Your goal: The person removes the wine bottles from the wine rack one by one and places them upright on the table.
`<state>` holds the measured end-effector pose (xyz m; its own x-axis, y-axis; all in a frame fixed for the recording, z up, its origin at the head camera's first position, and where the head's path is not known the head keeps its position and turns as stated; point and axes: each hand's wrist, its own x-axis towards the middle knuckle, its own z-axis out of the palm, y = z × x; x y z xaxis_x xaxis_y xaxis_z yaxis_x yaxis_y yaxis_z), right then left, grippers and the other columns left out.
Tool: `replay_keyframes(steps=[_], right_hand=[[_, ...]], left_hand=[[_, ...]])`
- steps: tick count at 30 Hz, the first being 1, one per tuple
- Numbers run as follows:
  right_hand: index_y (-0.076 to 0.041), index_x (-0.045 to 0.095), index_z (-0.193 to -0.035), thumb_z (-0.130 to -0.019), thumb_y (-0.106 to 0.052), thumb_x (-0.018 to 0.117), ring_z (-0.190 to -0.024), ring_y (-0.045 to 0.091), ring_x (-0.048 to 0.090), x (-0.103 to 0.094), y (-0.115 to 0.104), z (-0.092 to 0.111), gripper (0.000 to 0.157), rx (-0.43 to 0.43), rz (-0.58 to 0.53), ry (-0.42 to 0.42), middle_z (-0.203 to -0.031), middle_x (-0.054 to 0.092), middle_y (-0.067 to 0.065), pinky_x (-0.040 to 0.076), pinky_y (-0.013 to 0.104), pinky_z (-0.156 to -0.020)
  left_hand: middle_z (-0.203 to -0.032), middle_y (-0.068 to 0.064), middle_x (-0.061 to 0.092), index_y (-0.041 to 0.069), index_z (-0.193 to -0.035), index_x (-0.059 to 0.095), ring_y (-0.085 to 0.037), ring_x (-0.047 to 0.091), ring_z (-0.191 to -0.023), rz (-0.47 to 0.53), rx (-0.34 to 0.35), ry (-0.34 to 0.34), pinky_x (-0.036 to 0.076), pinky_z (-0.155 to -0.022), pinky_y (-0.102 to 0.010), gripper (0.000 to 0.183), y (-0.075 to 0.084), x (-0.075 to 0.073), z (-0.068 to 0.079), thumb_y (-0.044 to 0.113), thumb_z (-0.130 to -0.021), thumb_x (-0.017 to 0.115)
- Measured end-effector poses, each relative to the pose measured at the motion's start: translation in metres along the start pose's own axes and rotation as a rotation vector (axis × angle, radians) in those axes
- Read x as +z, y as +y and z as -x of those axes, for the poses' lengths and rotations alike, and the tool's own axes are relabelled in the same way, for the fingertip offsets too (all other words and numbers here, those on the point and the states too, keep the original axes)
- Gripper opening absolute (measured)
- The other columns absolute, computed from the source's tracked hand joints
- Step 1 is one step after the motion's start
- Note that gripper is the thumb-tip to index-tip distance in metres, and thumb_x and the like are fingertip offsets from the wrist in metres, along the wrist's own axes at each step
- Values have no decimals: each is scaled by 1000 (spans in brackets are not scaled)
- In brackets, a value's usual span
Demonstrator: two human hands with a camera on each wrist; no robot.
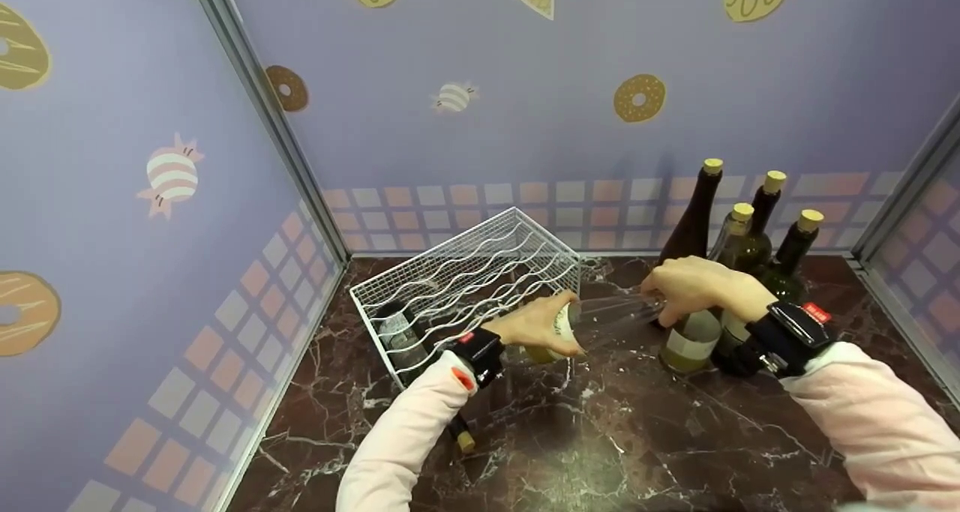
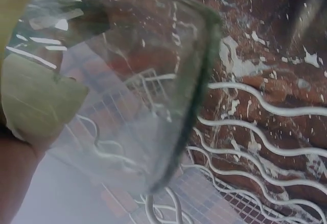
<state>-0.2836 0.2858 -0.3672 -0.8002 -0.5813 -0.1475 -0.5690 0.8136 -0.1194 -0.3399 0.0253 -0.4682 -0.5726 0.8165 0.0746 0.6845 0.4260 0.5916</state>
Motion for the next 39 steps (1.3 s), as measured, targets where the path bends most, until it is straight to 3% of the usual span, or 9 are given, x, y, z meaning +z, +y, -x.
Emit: replay_keyframes(steps=[4, 11, 18, 25, 27, 29, 33, 36, 39], right_hand=[[-14, 63, -83, -57, -15, 68, -53, 12, 43, 4, -1, -1, 26, 2, 4, -2, -62, 48, -7, 37, 29, -47], [-10, 67, -94, -59, -16, 71, -56, 12, 48, 8, -4, -2, 35, -8, 34, -24, -67, 54, -7, 42, 32, -52], [-13, 61, -85, -62, -18, 72, -55, 14, 46, 9, -9, -2, 26, 18, 83, -60, -66, 50, -6, 39, 32, -48], [-13, 60, -89, -65, -36, 75, -61, 14, 47, 9, -14, -1, 37, 67, 1, -126, -72, 51, -4, 41, 32, -51], [-13, 60, -92, -65, -45, 76, -61, 12, 48, 7, -16, 0, 44, 46, -39, -78, -72, 51, -5, 41, 31, -52], [-14, 60, -92, -63, -50, 75, -62, 12, 49, 5, -17, 0, 49, 4, -34, 22, -72, 53, -5, 42, 32, -53], [-11, 62, -93, -64, -57, 70, -72, 19, 55, -2, -20, 1, 56, -91, 101, 279, -81, 59, 1, 44, 40, -67], [-4, 62, -97, -68, -55, 68, -85, 28, 55, -9, -22, 1, 59, -131, 170, 440, -89, 61, 9, 41, 47, -79], [0, 61, -98, -73, -45, 69, -93, 33, 52, -16, -20, 1, 52, -148, 149, 594, -95, 60, 14, 39, 50, -84]], left_hand=[[-88, 3, 52, 5, -120, 43, -9, 54, -71, -39, 9, 9, 45, -58, -18, 74, -1, 5, 0, 32, -62, 80], [-84, 6, 54, 8, -117, 48, -9, 54, -70, -31, -8, 44, 44, -59, -19, 71, -5, 13, 4, 34, -60, 81], [-87, 6, 53, 6, -116, 48, -9, 52, -74, -74, 17, 85, 43, -63, -18, 73, -6, 19, 6, 33, -57, 82], [-91, -1, 55, 5, -115, 48, -8, 52, -72, -58, 31, 87, 43, -61, -17, 70, -4, 29, 8, 28, -57, 81], [-90, 1, 54, 5, -113, 48, -8, 52, -72, -29, 31, 100, 43, -61, -17, 68, -3, 31, 8, 26, -57, 81], [-89, 4, 53, 7, -111, 49, -8, 52, -72, -13, 35, 122, 43, -61, -17, 66, -2, 33, 8, 25, -56, 82], [-87, 4, 54, 10, -108, 50, -8, 52, -71, 31, 45, 158, 43, -61, -18, 63, 0, 34, 7, 24, -56, 82], [-88, 1, 56, 10, -109, 50, -9, 53, -72, 60, 20, 175, 44, -62, -19, 64, 1, 35, 7, 25, -56, 82], [-91, -3, 58, 9, -113, 49, -10, 54, -75, 90, -25, 210, 44, -65, -20, 68, 0, 36, 8, 25, -57, 82]])
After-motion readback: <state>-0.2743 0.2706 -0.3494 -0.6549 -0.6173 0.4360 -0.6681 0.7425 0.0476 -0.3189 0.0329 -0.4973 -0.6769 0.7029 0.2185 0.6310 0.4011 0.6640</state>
